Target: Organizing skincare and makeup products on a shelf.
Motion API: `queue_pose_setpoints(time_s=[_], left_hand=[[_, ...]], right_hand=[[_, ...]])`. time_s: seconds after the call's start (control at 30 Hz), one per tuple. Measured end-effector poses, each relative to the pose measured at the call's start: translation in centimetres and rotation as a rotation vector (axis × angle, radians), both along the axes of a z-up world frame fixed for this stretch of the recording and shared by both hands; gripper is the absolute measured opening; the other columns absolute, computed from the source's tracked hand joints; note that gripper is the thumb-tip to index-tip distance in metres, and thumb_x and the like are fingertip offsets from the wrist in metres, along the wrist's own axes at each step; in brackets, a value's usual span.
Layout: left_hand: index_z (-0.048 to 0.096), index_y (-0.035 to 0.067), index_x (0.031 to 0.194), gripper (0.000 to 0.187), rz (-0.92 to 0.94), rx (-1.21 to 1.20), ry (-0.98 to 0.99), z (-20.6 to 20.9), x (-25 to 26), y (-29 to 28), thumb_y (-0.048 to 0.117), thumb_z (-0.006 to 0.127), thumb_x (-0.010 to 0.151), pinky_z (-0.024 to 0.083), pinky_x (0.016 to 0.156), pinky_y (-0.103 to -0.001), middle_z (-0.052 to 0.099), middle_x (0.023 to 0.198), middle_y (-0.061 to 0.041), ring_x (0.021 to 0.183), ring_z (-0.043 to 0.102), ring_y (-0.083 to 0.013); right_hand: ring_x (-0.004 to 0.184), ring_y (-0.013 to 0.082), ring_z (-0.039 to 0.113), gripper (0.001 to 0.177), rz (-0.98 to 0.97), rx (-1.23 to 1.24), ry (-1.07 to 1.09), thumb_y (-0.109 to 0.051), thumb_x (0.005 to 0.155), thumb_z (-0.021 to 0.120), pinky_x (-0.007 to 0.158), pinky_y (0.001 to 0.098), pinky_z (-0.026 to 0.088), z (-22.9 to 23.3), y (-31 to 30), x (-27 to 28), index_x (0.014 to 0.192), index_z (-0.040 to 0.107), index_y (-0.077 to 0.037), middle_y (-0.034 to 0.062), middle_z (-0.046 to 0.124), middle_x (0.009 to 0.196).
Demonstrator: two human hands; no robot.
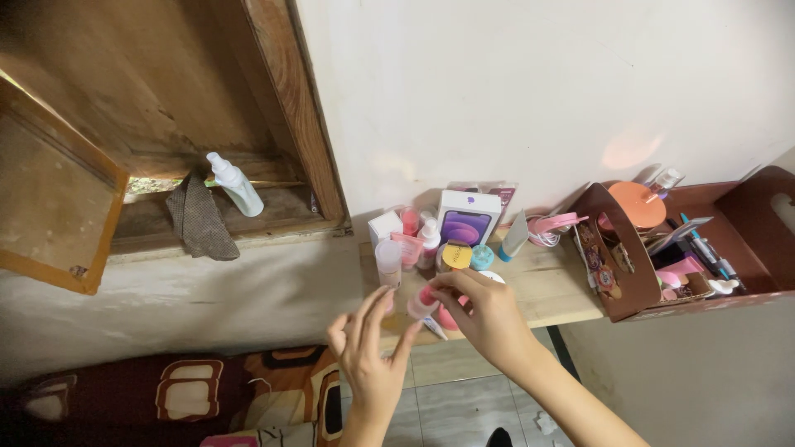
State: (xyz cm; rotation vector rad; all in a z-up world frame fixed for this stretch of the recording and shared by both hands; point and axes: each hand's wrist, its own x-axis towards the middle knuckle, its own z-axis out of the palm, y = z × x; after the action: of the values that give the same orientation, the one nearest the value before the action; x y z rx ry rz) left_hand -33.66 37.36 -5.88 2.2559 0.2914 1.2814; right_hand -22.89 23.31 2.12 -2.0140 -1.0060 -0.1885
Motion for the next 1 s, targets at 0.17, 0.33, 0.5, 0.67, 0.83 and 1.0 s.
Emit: queue_pose_setpoints(time_s=[0.17,0.33,0.5,0.67,0.83,1.0], left_hand=[[0.068,0.005,0.124,0.058,-0.075,0.021,0.003,1.2,0.2,-1.6,0.028,0.087,0.074,0.043,0.091,-0.043,0.073,0.113,-0.010,0.102,0.058,-0.0321],[0.068,0.003,0.114,0.049,-0.100,-0.067,0.020,0.1,0.3,-1.8,0.022,0.089,0.075,0.047,0.085,-0.042,0.074,0.100,-0.010,0.094,0.058,-0.0312],[0.069,-0.002,0.119,0.052,-0.062,-0.198,-0.069,0.1,-0.2,-1.3,0.019,0.088,0.075,0.048,0.076,-0.038,0.076,0.097,-0.011,0.083,0.056,-0.0257],[0.073,0.001,0.115,0.046,0.007,-0.253,-0.012,0.1,-1.3,-0.5,0.019,0.088,0.075,0.049,0.075,-0.038,0.074,0.089,-0.009,0.083,0.056,-0.0259],[0.074,0.003,0.112,0.041,0.071,-0.290,-0.005,-0.2,-2.2,0.5,0.019,0.087,0.077,0.050,0.077,-0.038,0.075,0.089,-0.009,0.084,0.056,-0.0252],[0.073,0.002,0.110,0.040,0.088,-0.274,-0.032,-0.1,-2.7,0.8,0.020,0.087,0.077,0.050,0.078,-0.039,0.074,0.090,-0.009,0.088,0.057,-0.0252]], right_hand=[[0.075,0.0122,0.077,0.018,0.011,0.045,0.182,-0.010,0.085,0.077,0.062,0.0266,0.064,0.8,-1.4,-1.0,0.102,0.078,-0.007,0.0036,0.079,0.087],[0.079,0.0111,0.079,0.018,0.021,0.086,0.328,-0.011,0.085,0.077,0.068,0.0256,0.067,0.4,-0.8,-0.3,0.103,0.078,-0.006,0.0033,0.081,0.093],[0.067,0.0131,0.073,0.021,-0.012,0.106,0.227,-0.008,0.085,0.077,0.061,0.0278,0.060,-0.9,2.2,2.0,0.106,0.076,-0.004,0.0050,0.079,0.091],[0.062,0.0167,0.066,0.040,0.047,0.121,0.020,-0.012,0.083,0.081,0.058,0.0296,0.056,-2.3,5.8,1.9,0.121,0.070,-0.005,0.0081,0.069,0.088],[0.057,0.0219,0.066,0.050,-0.051,0.082,0.003,-0.021,0.078,0.088,0.057,0.0352,0.055,-4.4,8.0,2.5,0.120,0.066,-0.005,0.0123,0.065,0.096],[0.074,0.0273,0.073,0.051,-0.032,0.116,-0.179,-0.023,0.077,0.089,0.065,0.0346,0.058,-6.1,8.5,3.7,0.114,0.062,0.000,0.0154,0.073,0.104]])
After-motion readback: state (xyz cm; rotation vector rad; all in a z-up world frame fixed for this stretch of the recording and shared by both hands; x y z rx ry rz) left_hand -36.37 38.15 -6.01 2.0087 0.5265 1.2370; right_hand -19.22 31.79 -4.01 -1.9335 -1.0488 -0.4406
